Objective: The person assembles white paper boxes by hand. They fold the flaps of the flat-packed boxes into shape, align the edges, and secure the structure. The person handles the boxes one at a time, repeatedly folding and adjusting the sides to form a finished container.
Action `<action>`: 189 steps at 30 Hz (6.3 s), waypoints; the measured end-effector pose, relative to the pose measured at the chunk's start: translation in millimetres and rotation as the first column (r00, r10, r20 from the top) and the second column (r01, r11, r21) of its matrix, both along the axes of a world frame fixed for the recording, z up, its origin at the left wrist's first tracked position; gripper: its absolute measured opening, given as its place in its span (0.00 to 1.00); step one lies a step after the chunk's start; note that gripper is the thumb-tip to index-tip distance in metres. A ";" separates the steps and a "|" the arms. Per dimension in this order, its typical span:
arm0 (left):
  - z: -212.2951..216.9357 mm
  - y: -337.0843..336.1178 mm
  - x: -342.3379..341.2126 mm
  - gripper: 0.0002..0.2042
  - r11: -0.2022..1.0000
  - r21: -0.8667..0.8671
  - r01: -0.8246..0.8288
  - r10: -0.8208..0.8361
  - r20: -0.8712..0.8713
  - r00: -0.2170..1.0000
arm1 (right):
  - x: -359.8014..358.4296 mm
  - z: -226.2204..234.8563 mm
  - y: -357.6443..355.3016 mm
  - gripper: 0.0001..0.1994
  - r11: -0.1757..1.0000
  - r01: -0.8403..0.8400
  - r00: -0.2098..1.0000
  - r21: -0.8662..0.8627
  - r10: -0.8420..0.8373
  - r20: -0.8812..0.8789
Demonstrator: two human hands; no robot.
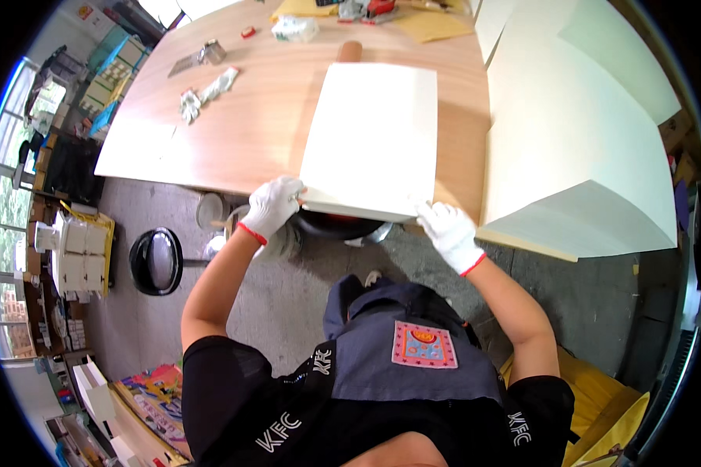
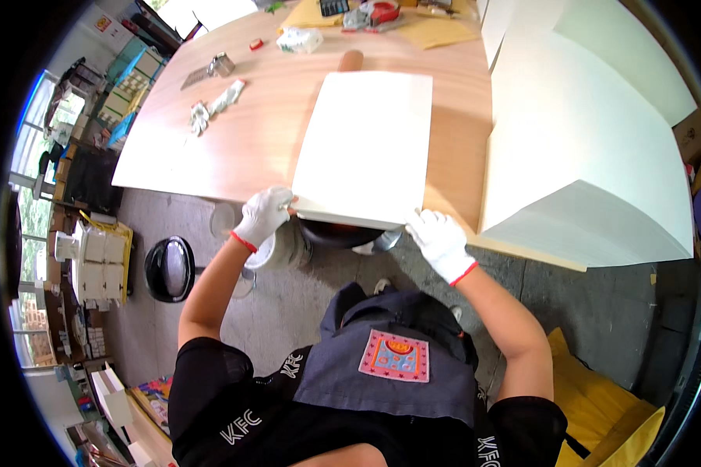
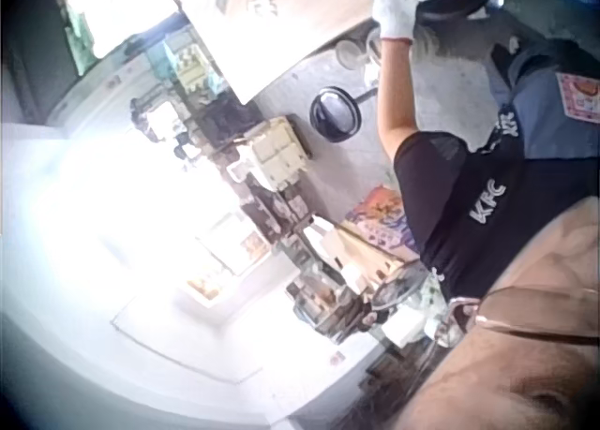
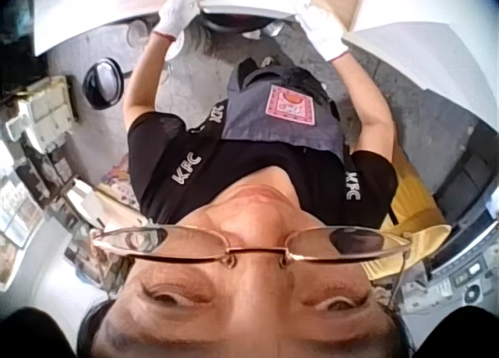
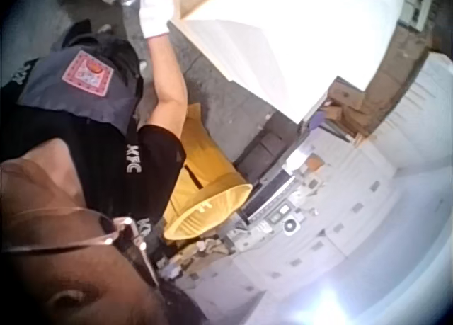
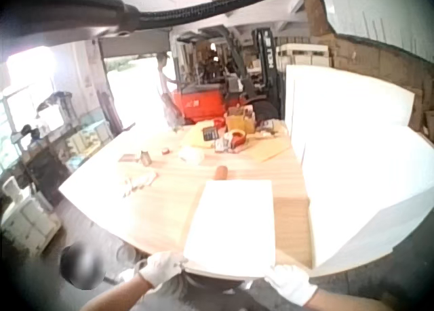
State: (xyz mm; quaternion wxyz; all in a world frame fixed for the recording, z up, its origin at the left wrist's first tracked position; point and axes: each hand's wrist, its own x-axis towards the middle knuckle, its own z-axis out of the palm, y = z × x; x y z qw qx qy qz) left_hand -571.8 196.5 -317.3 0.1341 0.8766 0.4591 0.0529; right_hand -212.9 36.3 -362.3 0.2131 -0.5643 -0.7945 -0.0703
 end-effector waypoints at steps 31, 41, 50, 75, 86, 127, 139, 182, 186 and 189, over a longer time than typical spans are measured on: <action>203.4 -355.3 340.4 0.10 -0.672 0.038 0.740 -0.110 0.983 -0.150 | 156.5 83.1 -218.2 0.19 0.884 0.466 0.817 -0.037 -0.445 -0.366; 204.7 -372.9 355.5 0.09 -0.698 0.010 0.716 -0.153 0.975 -0.163 | 224.4 111.0 -244.6 0.16 0.801 0.592 0.736 0.087 -0.494 -0.463; 219.8 -367.9 370.4 0.08 -0.737 -0.065 0.673 -0.268 0.942 -0.202 | 252.9 163.1 -245.2 0.18 0.755 0.654 0.457 -0.049 -0.446 -0.770; 262.2 -164.0 582.4 0.15 0.614 0.257 0.746 -0.785 0.098 0.612 | 370.1 280.3 -193.1 0.23 0.645 0.713 0.694 0.276 -0.705 -0.144; 264.7 -168.8 576.2 0.16 0.648 -0.149 0.747 -0.611 0.484 0.627 | 350.3 257.0 -177.4 0.29 0.599 0.801 0.333 -0.009 -0.457 -0.825; 258.7 -175.0 573.1 0.17 0.629 0.063 0.775 -0.689 0.507 0.519 | 346.9 250.1 -173.1 0.29 0.584 0.811 0.361 0.047 -0.435 -0.825; 257.4 -180.1 576.2 0.19 0.657 0.030 0.753 -0.697 0.406 0.592 | 350.5 244.2 -168.1 0.28 0.555 0.827 0.374 0.088 -0.427 -0.823; 265.0 -189.4 574.5 0.17 0.688 0.045 0.724 -0.695 0.328 0.640 | 348.6 245.4 -171.0 0.27 0.532 0.846 0.308 0.017 -0.462 -0.831; 256.5 -186.0 575.3 0.15 0.629 0.138 0.765 -0.733 0.432 0.525 | 346.2 247.9 -172.6 0.27 0.552 0.833 0.313 0.019 -0.443 -0.840; 255.6 -186.2 573.7 0.14 0.628 0.136 0.767 -0.718 0.482 0.502 | 346.4 248.2 -171.4 0.27 0.547 0.837 0.311 0.009 -0.461 -0.831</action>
